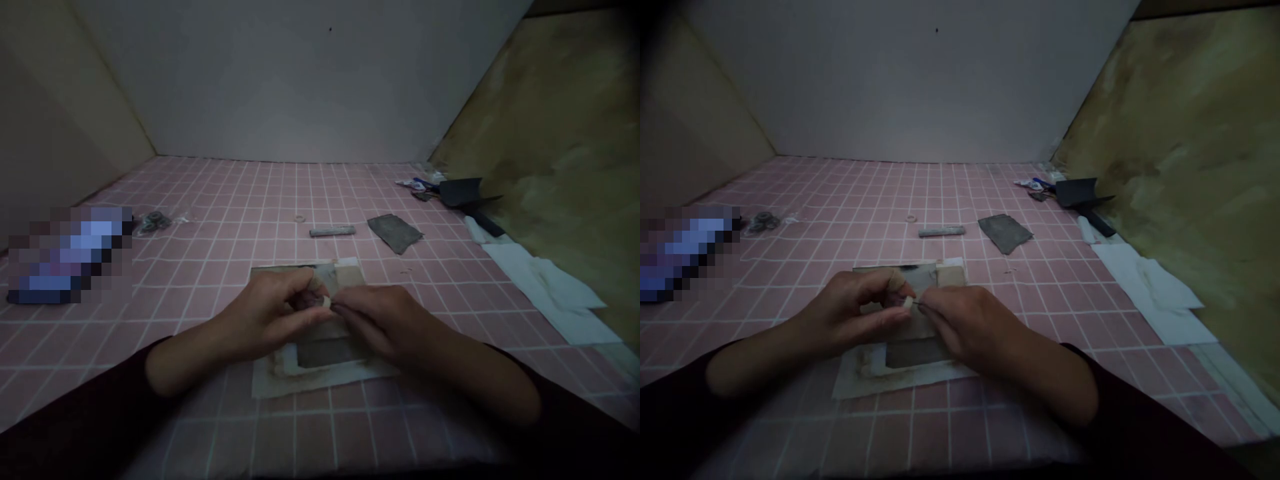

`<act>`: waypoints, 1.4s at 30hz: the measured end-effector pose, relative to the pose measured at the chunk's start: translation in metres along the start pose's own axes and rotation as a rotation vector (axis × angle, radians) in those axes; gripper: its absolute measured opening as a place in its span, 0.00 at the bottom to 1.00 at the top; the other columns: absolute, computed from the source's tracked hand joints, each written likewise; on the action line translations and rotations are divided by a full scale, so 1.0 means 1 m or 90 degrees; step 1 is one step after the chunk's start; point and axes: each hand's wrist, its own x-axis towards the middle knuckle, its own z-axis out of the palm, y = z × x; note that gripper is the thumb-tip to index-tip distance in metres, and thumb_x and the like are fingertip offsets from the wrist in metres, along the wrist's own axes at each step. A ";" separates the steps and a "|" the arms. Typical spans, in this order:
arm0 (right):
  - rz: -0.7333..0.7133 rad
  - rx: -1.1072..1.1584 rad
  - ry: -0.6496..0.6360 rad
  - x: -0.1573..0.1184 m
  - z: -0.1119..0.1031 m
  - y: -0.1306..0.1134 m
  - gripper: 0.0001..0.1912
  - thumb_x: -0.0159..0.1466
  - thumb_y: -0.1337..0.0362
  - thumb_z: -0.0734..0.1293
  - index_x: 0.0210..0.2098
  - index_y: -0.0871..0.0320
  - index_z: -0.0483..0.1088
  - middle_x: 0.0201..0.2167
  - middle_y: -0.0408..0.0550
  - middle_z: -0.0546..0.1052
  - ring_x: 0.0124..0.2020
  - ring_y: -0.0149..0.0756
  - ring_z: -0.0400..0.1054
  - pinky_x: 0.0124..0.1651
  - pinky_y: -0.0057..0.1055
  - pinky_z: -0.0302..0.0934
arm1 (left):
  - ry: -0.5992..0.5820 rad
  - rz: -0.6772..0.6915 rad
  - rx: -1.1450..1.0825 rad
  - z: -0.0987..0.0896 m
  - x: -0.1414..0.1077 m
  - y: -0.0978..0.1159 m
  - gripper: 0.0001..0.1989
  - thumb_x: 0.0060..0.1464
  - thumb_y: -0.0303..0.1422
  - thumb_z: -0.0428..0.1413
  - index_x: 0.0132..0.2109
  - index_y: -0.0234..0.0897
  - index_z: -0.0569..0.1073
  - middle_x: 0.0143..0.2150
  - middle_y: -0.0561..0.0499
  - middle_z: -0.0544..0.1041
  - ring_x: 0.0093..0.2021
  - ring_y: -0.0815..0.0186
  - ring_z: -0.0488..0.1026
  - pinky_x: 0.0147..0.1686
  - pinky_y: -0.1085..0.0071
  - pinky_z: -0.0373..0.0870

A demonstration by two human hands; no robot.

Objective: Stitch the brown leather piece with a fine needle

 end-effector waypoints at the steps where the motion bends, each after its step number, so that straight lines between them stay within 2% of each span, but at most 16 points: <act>1: 0.001 -0.034 0.015 -0.001 0.002 0.001 0.09 0.66 0.69 0.56 0.31 0.60 0.64 0.26 0.43 0.67 0.27 0.29 0.61 0.30 0.27 0.51 | -0.005 -0.023 -0.028 0.000 0.000 0.000 0.09 0.59 0.37 0.54 0.37 0.34 0.70 0.27 0.55 0.71 0.27 0.73 0.68 0.26 0.78 0.63; 4: 0.009 -0.066 0.022 -0.001 0.003 0.002 0.08 0.65 0.69 0.56 0.33 0.61 0.65 0.28 0.46 0.69 0.28 0.31 0.62 0.31 0.27 0.53 | -0.006 -0.053 -0.054 0.000 0.001 -0.001 0.09 0.59 0.37 0.53 0.38 0.35 0.69 0.26 0.56 0.71 0.25 0.73 0.67 0.24 0.78 0.62; 10: 0.025 0.089 -0.068 0.001 -0.008 -0.002 0.12 0.68 0.68 0.57 0.27 0.59 0.64 0.22 0.38 0.64 0.24 0.25 0.59 0.30 0.24 0.51 | 0.013 0.093 0.160 0.001 -0.002 -0.005 0.05 0.60 0.31 0.51 0.43 0.36 0.68 0.35 0.51 0.73 0.35 0.68 0.70 0.34 0.72 0.65; 12: 0.027 0.074 -0.057 0.001 -0.008 -0.002 0.12 0.68 0.68 0.57 0.28 0.60 0.65 0.22 0.39 0.65 0.24 0.26 0.59 0.30 0.25 0.51 | 0.003 0.076 0.141 0.000 -0.001 -0.005 0.05 0.60 0.32 0.51 0.43 0.36 0.68 0.34 0.52 0.73 0.34 0.69 0.70 0.33 0.73 0.65; 16: 0.021 -0.040 0.007 -0.001 0.001 0.000 0.09 0.66 0.69 0.56 0.32 0.61 0.66 0.26 0.45 0.68 0.27 0.30 0.62 0.31 0.27 0.52 | -0.032 -0.034 0.000 -0.003 0.001 -0.001 0.10 0.61 0.39 0.51 0.38 0.35 0.68 0.27 0.55 0.70 0.27 0.72 0.68 0.26 0.77 0.63; 18: 0.019 -0.068 0.010 -0.001 0.004 0.001 0.08 0.65 0.70 0.56 0.34 0.62 0.66 0.28 0.47 0.69 0.29 0.32 0.63 0.32 0.28 0.53 | -0.033 -0.053 -0.011 -0.003 0.002 0.000 0.11 0.60 0.39 0.51 0.37 0.35 0.68 0.26 0.56 0.70 0.26 0.72 0.67 0.25 0.77 0.62; 20: 0.021 -0.048 -0.008 0.000 0.003 0.001 0.09 0.66 0.69 0.56 0.32 0.61 0.65 0.27 0.45 0.68 0.28 0.30 0.62 0.31 0.27 0.52 | -0.018 -0.032 0.031 -0.002 0.001 -0.001 0.09 0.59 0.38 0.53 0.38 0.35 0.68 0.28 0.55 0.72 0.28 0.71 0.69 0.28 0.76 0.63; 23: 0.025 0.056 -0.059 0.002 -0.004 -0.001 0.12 0.68 0.68 0.56 0.28 0.59 0.63 0.22 0.39 0.64 0.24 0.26 0.58 0.29 0.25 0.50 | -0.003 0.049 0.128 0.002 -0.001 -0.004 0.05 0.58 0.32 0.53 0.40 0.36 0.68 0.33 0.53 0.73 0.33 0.69 0.70 0.33 0.73 0.65; 26: 0.018 0.132 -0.101 0.002 -0.009 -0.003 0.14 0.68 0.69 0.57 0.25 0.59 0.61 0.21 0.37 0.62 0.23 0.25 0.58 0.29 0.24 0.50 | -0.008 0.094 0.151 0.003 -0.003 -0.005 0.04 0.58 0.29 0.52 0.42 0.36 0.67 0.35 0.52 0.72 0.35 0.68 0.70 0.34 0.73 0.65; 32: 0.010 -0.010 0.013 0.000 -0.001 -0.001 0.08 0.66 0.70 0.58 0.30 0.60 0.64 0.25 0.42 0.66 0.26 0.28 0.60 0.31 0.26 0.51 | -0.004 -0.018 -0.016 -0.002 -0.001 0.000 0.10 0.59 0.37 0.53 0.36 0.34 0.68 0.27 0.55 0.70 0.27 0.73 0.67 0.25 0.78 0.62; 34: 0.011 -0.036 0.022 -0.001 0.000 0.000 0.07 0.65 0.70 0.58 0.31 0.61 0.64 0.26 0.43 0.67 0.27 0.29 0.61 0.31 0.27 0.51 | -0.005 -0.037 -0.025 -0.002 0.000 0.000 0.11 0.59 0.38 0.53 0.35 0.34 0.68 0.27 0.56 0.70 0.26 0.73 0.67 0.24 0.78 0.62; 36: 0.003 -0.014 -0.003 0.000 -0.001 -0.001 0.09 0.66 0.69 0.58 0.30 0.60 0.64 0.24 0.41 0.66 0.26 0.27 0.60 0.30 0.26 0.50 | -0.001 -0.019 0.016 -0.001 -0.001 -0.002 0.09 0.58 0.37 0.54 0.37 0.34 0.68 0.29 0.55 0.71 0.28 0.72 0.68 0.27 0.76 0.63; 40: 0.004 0.074 -0.070 0.001 -0.007 -0.003 0.11 0.68 0.69 0.58 0.28 0.59 0.64 0.21 0.37 0.64 0.23 0.24 0.59 0.29 0.24 0.50 | -0.007 0.070 0.146 0.002 -0.002 -0.006 0.05 0.58 0.30 0.54 0.41 0.35 0.68 0.34 0.52 0.72 0.35 0.68 0.70 0.34 0.72 0.65; 42: 0.005 0.081 -0.073 0.001 -0.008 -0.003 0.12 0.68 0.69 0.58 0.28 0.59 0.64 0.21 0.37 0.64 0.23 0.24 0.59 0.29 0.24 0.50 | -0.010 0.083 0.147 0.002 -0.002 -0.006 0.05 0.58 0.30 0.53 0.42 0.35 0.68 0.35 0.51 0.72 0.35 0.68 0.70 0.34 0.72 0.65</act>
